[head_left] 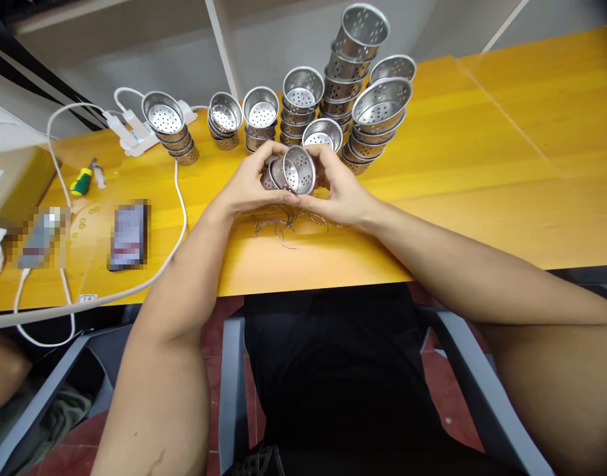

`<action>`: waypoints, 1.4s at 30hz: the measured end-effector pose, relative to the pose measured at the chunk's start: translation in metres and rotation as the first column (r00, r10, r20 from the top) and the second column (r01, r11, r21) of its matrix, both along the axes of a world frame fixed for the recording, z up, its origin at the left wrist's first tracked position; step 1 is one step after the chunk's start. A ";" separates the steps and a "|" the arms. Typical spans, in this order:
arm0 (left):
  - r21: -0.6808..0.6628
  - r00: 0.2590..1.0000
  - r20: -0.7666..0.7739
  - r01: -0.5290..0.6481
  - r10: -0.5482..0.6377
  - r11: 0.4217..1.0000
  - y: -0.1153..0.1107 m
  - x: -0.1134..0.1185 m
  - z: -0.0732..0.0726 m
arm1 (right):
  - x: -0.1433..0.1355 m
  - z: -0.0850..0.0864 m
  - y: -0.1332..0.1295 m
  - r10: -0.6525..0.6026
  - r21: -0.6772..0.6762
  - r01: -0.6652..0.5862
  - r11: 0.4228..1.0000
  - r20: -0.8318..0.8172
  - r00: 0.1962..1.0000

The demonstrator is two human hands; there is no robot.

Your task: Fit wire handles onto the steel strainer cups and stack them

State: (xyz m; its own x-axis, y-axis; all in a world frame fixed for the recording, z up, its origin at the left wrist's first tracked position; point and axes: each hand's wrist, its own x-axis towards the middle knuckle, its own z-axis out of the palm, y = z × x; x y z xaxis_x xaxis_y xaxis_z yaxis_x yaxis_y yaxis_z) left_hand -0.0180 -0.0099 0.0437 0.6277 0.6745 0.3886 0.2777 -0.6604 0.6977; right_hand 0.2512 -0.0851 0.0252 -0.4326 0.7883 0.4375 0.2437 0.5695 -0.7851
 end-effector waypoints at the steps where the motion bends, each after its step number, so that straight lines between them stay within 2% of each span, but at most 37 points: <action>1: -0.007 1.000 -0.003 -0.002 0.002 1.000 0.001 -0.002 0.000 | 0.000 -0.001 0.001 -0.015 0.002 0.015 1.000 -0.005 1.000; 4: -0.001 0.998 -0.026 -0.053 0.053 0.999 0.008 -0.014 0.000 | -0.001 -0.003 0.002 -0.064 0.050 0.064 0.997 -0.008 0.998; 9: 0.047 0.974 -0.118 -0.187 0.191 0.981 0.026 -0.050 -0.001 | 0.002 -0.002 0.003 -0.089 0.108 0.084 0.991 0.034 0.995; 16: 0.199 0.867 -0.253 -0.389 0.430 0.900 0.036 -0.090 0.012 | 0.004 0.002 -0.001 -0.165 0.144 0.149 0.978 0.101 0.981; 20: 0.180 0.739 -0.428 -0.493 0.520 0.851 0.030 -0.096 0.020 | 0.006 0.001 0.000 -0.181 0.153 0.165 0.974 0.099 0.979; 22: 0.167 0.687 -0.527 -0.493 0.500 0.854 0.025 -0.093 0.025 | 0.007 0.000 0.001 -0.183 0.148 0.168 0.975 0.096 0.978; 24: 0.154 0.673 -0.582 -0.459 0.455 0.875 0.018 -0.088 0.031 | 0.007 -0.001 0.002 -0.182 0.133 0.168 0.977 0.095 0.979; 28: 0.184 0.713 -0.561 -0.387 0.420 0.904 -0.005 -0.069 0.048 | 0.005 -0.003 0.004 -0.152 0.103 0.144 0.984 0.076 0.985; 31: 0.248 0.819 -0.423 -0.308 0.389 0.918 -0.024 -0.050 0.059 | 0.003 -0.006 0.006 -0.106 0.094 0.103 0.990 0.028 0.994; 33: 0.238 0.906 -0.337 -0.179 0.254 0.955 -0.032 -0.036 0.062 | 0.002 -0.007 0.007 -0.100 0.092 0.100 0.991 -0.001 0.995; 35: 0.193 0.945 -0.305 -0.057 0.115 0.980 -0.035 -0.023 0.057 | 0.000 -0.006 0.006 -0.112 0.087 0.113 0.990 -0.010 0.994; 37: 0.130 0.956 -0.293 0.007 0.032 0.992 -0.033 -0.012 0.047 | -0.001 -0.004 0.004 -0.127 0.073 0.126 0.989 0.006 0.992; 42: -0.002 0.991 -0.132 -0.027 0.026 1.000 -0.019 0.003 0.019 | 0.001 0.002 0.002 -0.111 -0.033 0.113 0.993 0.062 0.992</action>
State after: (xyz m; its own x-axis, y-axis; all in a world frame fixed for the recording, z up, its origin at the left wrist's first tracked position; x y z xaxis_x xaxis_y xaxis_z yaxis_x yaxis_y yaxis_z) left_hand -0.0147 -0.0286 0.0625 0.6554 0.6928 0.3009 0.3850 -0.6491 0.6561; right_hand 0.2520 -0.0834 0.0271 -0.3653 0.8482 0.3836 0.3515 0.5073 -0.7868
